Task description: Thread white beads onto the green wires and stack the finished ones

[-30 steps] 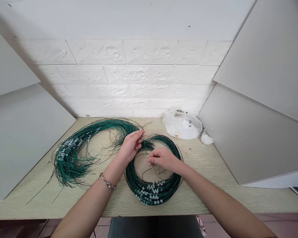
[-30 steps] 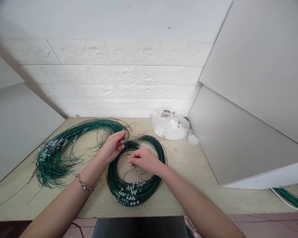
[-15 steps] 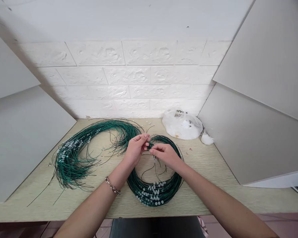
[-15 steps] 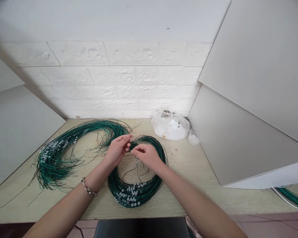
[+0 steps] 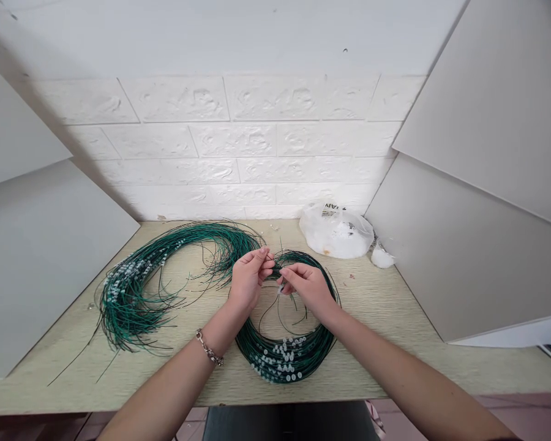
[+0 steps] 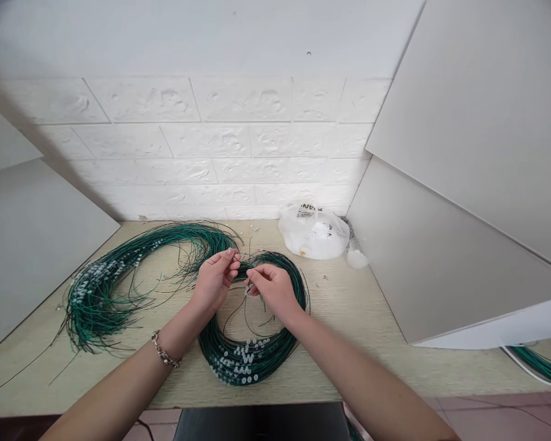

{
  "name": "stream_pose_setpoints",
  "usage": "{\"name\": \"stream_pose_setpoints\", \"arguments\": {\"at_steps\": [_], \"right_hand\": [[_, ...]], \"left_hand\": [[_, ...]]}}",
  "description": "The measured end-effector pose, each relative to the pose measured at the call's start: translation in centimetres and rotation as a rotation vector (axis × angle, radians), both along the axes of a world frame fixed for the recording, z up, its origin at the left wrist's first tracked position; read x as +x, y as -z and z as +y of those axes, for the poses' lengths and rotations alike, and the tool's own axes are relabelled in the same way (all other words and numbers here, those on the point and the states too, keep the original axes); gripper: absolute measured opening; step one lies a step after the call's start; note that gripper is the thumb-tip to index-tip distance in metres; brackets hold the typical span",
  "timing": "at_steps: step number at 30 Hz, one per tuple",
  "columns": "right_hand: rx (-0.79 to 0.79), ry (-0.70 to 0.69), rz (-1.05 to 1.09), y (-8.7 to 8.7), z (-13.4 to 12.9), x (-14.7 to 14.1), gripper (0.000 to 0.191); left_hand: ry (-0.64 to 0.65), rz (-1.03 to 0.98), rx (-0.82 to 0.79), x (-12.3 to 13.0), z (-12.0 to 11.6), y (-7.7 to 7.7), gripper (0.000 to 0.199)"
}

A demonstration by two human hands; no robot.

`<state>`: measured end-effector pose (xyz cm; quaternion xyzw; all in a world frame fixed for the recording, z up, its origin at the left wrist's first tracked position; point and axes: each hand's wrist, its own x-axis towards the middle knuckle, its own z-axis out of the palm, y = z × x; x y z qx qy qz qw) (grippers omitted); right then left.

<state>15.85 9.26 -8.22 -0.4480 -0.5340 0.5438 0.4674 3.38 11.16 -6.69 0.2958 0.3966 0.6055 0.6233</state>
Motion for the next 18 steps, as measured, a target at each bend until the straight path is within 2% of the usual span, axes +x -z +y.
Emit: {"name": "stream_pose_setpoints", "arguments": {"at_steps": [4, 12, 18], "right_hand": [[0.013, -0.016, -0.037, 0.09, 0.00, 0.03, 0.023], [0.275, -0.022, -0.327, 0.28, -0.22, 0.43, 0.019], [0.331, -0.061, -0.421, 0.24, -0.06, 0.45, 0.019]], "left_hand": [[0.054, 0.021, 0.045, -0.05, 0.05, 0.05, 0.021], [0.203, 0.097, -0.011, -0.46, 0.40, -0.28, 0.023], [0.270, 0.176, -0.013, -0.70, 0.46, -0.44, 0.024]]}}
